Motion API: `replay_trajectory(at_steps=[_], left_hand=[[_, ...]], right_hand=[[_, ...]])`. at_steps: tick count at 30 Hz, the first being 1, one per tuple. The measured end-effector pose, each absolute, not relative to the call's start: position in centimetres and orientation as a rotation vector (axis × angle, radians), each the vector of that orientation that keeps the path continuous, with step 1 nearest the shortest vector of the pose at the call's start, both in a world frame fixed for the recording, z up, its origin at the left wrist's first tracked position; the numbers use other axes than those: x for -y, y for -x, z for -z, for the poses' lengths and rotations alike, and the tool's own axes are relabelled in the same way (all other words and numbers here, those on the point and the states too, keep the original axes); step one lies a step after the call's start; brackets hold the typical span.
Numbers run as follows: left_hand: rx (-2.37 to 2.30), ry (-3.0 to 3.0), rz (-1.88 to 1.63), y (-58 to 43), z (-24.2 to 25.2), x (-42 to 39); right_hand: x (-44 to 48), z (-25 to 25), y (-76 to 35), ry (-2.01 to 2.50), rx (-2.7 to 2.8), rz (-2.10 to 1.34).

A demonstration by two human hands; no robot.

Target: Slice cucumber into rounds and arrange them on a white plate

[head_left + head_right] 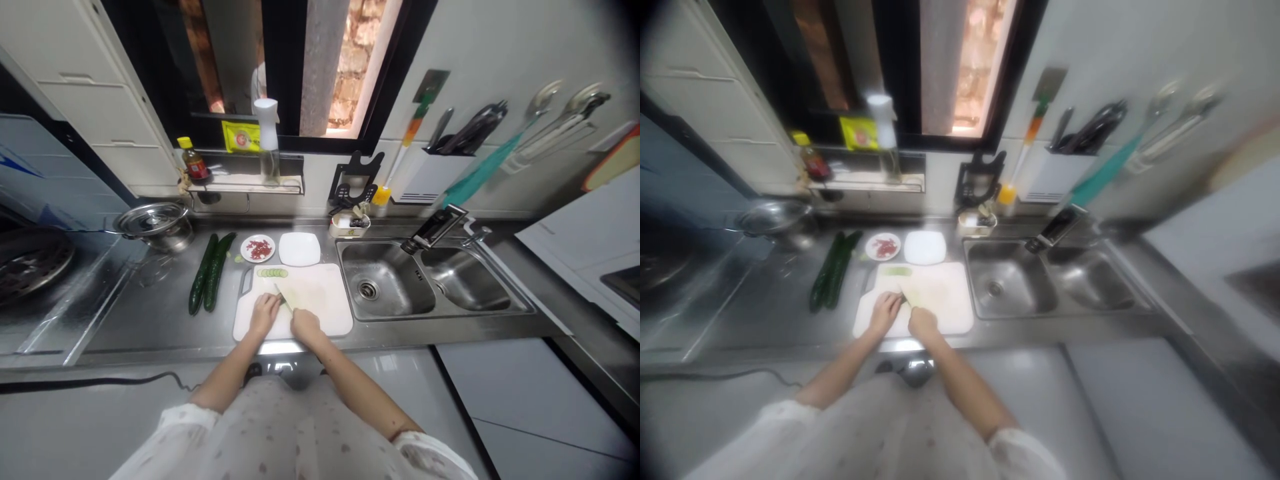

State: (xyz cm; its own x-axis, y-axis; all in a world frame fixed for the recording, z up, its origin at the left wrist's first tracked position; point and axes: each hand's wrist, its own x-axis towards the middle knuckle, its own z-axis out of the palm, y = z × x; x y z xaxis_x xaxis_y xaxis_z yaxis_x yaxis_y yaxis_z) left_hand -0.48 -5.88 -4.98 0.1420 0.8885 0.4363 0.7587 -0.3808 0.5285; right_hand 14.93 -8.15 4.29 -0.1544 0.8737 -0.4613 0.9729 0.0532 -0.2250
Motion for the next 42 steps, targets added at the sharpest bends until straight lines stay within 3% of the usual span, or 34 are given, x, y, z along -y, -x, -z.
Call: replay_trajectory(at_steps=[23, 32, 37, 42], left_hand=[[-1.673, -2.022, -1.026, 0.3, 4.1, 5.8], [-1.759, -1.934, -1.074, 0.4, 4.5, 6.6], [-1.884, -1.707, -1.195, 1.0, 2.7, 5.6], [-1.598, -1.955, -0.985, 0.8, -0.7, 4.0]], right_hand=[[10.9, -6.2, -18.4, -1.85, -2.046, 0.758], [10.7, -7.0, -20.3, -1.917, -2.014, 0.565], [10.3, -6.9, -20.9, -1.992, -2.079, 0.418], [10.1, -7.0, -21.0, -1.991, -2.195, 0.311]])
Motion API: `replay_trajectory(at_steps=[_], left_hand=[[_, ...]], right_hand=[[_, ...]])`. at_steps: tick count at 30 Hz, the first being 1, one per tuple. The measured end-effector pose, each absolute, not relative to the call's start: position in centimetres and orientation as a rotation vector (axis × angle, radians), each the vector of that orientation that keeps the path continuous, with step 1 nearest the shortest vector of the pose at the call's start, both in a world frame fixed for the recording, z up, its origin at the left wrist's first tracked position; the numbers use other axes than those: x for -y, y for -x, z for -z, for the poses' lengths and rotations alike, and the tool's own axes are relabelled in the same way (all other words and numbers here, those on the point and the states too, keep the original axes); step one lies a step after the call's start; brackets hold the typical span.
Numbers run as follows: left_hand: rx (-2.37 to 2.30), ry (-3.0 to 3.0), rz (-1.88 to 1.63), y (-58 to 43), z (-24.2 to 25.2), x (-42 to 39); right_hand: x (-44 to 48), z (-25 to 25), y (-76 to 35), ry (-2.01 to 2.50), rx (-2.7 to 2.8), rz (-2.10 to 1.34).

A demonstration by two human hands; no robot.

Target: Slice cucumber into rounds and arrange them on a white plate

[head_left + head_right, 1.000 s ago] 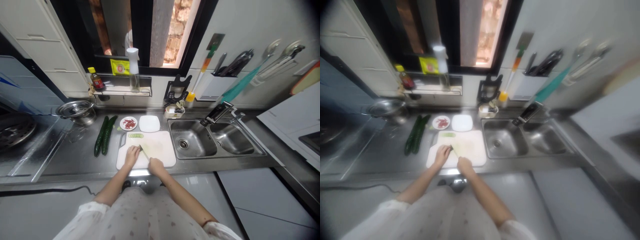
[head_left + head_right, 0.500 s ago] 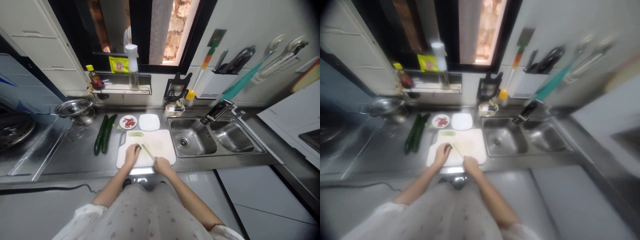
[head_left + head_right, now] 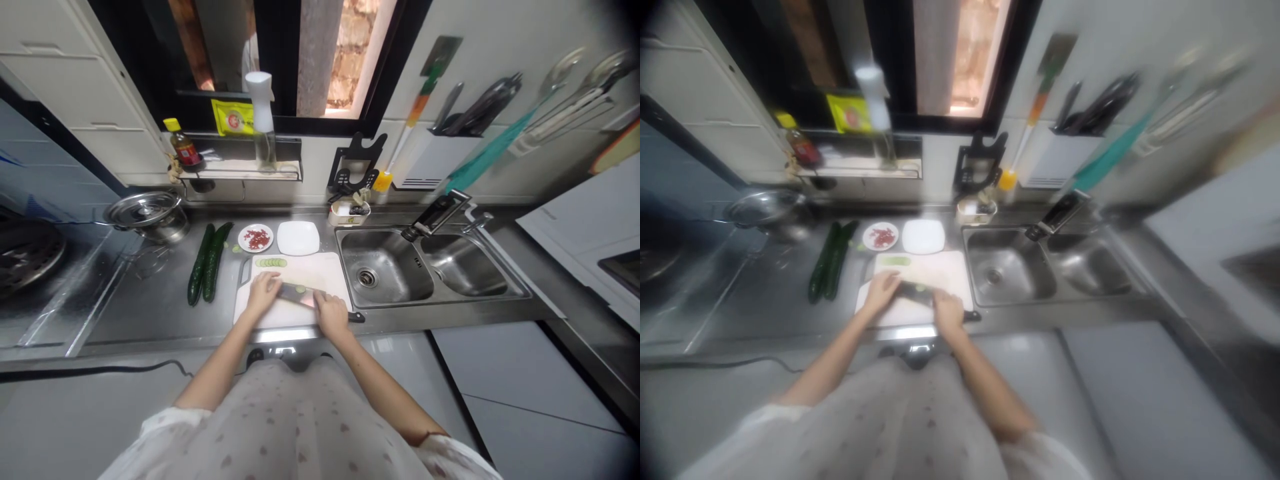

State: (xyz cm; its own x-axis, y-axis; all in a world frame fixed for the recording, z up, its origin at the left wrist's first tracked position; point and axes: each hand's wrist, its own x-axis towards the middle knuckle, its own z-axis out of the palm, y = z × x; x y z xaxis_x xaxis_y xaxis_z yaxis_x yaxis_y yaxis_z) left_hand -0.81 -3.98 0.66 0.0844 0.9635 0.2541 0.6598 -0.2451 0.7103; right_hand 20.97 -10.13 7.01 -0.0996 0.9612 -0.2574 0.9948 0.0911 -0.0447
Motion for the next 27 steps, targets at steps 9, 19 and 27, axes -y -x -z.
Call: replay_trajectory(at_steps=[9, 19, 27], left_hand=[[-1.33, -2.139, -0.651, -1.9, -3.6, 3.5], [-1.269, -1.946, -0.732, -3.1, -2.7, 2.5], [-1.744, -1.611, -0.804, -1.6, 0.0, -1.6]], right_hand=[[10.2, -7.7, -20.9, -1.931, -2.273, 0.304], [11.0, -6.7, -21.7, -1.957, -2.214, 0.325], [11.9, -6.2, -23.3, -2.044, -2.071, 0.336]])
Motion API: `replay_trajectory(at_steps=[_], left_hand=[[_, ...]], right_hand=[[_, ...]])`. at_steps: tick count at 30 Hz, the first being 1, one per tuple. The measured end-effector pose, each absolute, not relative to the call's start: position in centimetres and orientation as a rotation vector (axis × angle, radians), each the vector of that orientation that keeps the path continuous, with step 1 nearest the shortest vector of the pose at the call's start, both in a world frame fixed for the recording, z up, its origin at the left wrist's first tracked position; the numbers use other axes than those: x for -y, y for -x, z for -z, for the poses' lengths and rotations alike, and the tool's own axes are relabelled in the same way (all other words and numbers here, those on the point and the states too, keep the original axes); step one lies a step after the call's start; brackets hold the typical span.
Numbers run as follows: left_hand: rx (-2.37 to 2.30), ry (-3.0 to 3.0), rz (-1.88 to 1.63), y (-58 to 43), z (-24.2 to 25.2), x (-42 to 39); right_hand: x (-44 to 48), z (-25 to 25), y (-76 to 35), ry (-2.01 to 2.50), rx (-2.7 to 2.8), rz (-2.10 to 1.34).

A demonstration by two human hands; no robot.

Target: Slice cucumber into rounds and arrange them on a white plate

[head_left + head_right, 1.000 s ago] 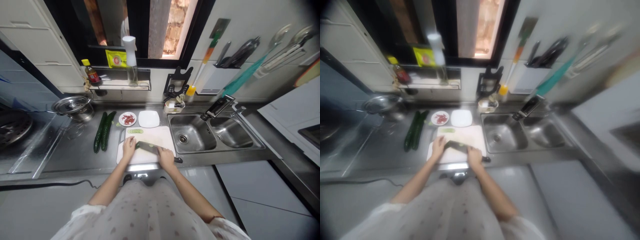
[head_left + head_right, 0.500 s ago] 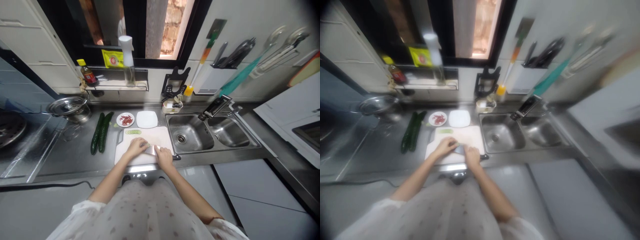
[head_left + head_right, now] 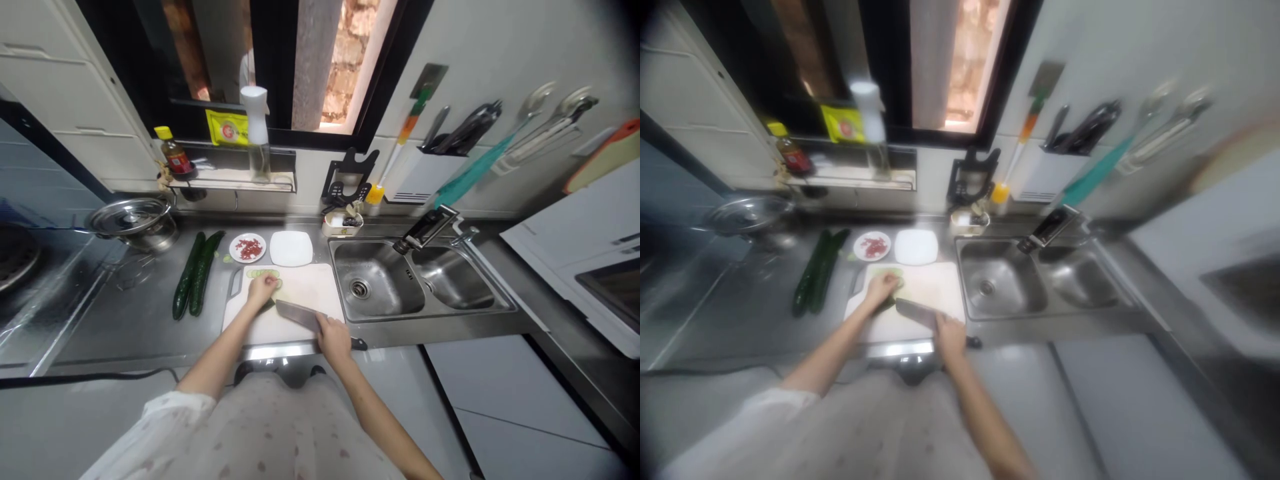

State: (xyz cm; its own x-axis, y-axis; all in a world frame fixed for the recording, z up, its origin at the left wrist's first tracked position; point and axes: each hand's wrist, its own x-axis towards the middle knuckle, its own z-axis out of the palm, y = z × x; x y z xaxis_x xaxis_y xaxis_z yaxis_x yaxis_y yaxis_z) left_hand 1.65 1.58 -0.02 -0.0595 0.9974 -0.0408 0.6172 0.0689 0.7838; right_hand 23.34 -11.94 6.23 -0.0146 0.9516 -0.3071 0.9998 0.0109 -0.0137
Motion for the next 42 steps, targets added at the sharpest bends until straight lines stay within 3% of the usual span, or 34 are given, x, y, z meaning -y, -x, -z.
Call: replay_trajectory(at_steps=[12, 25, 32, 42], left_hand=[[-1.916, -1.78, -0.458, -2.3, 1.0, -5.9], [-1.915, -2.047, -0.364, -2.1, 0.8, -5.8], [-1.832, -1.835, -0.645, -0.8, 0.7, -2.0], [-1.718, -1.906, -0.463, 0.5, -1.0, 5.5]], right_hand=[[12.2, -5.5, -24.5, -2.132, -2.036, 0.398], [11.8, -5.2, -24.4, -2.165, -2.045, 0.463], [11.4, -5.8, -24.1, -2.242, -1.956, 0.594], [9.6, -6.2, -23.2, -2.2, -1.929, 0.589]])
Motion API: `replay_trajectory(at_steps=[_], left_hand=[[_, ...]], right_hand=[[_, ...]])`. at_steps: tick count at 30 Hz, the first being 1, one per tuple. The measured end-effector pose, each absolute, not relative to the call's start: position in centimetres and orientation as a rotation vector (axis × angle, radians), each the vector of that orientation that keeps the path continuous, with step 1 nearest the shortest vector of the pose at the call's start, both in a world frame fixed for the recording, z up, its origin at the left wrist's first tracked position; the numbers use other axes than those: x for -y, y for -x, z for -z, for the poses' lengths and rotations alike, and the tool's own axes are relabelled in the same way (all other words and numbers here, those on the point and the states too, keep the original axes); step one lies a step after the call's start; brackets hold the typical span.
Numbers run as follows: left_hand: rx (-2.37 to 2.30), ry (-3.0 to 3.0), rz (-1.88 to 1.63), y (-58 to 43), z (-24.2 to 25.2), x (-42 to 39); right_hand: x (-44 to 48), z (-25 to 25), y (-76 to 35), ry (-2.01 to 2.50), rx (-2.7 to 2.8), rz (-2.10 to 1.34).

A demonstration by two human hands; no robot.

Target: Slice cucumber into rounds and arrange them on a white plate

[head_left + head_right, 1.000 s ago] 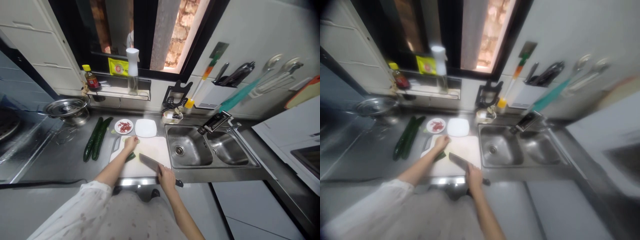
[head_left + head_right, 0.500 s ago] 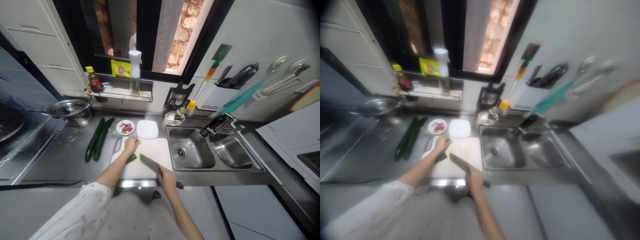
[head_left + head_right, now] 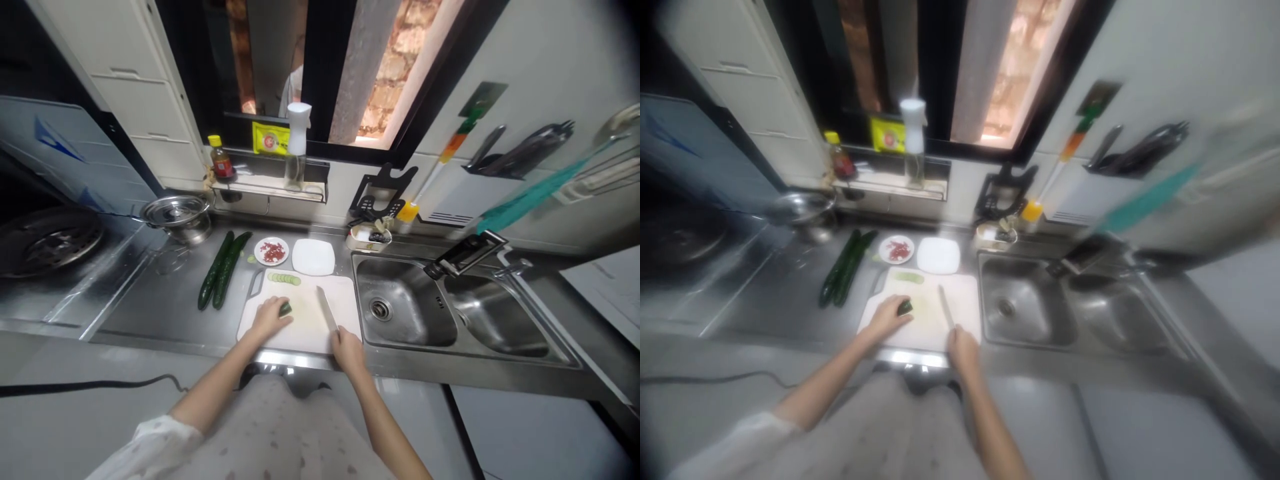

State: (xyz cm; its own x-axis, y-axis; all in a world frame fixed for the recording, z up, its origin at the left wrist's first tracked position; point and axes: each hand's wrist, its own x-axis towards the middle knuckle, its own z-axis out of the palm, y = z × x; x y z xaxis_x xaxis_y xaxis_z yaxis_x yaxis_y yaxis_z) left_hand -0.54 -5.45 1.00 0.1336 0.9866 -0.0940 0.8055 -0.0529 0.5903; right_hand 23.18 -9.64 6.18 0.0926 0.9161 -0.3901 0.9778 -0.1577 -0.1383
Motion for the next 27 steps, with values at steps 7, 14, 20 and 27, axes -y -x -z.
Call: replay_trajectory(at_steps=[7, 14, 20, 27], left_hand=[[-1.736, -1.856, -0.457, 0.8, -1.1, 5.6], [-1.764, -1.556, -0.67, 2.3, 0.8, 4.5], [-2.056, -1.38, -0.783, 7.2, 1.1, 2.4], [-2.291, -1.446, -0.606, 10.4, 0.9, 0.9]], right_hand=[[9.0, -5.6, -22.5, -2.17, -1.94, 0.567], [8.6, -5.8, -22.1, -2.16, -1.913, 0.576], [8.3, -6.1, -22.1, -2.142, -1.894, 0.591], [8.5, -5.8, -22.1, -2.169, -1.893, 0.597]])
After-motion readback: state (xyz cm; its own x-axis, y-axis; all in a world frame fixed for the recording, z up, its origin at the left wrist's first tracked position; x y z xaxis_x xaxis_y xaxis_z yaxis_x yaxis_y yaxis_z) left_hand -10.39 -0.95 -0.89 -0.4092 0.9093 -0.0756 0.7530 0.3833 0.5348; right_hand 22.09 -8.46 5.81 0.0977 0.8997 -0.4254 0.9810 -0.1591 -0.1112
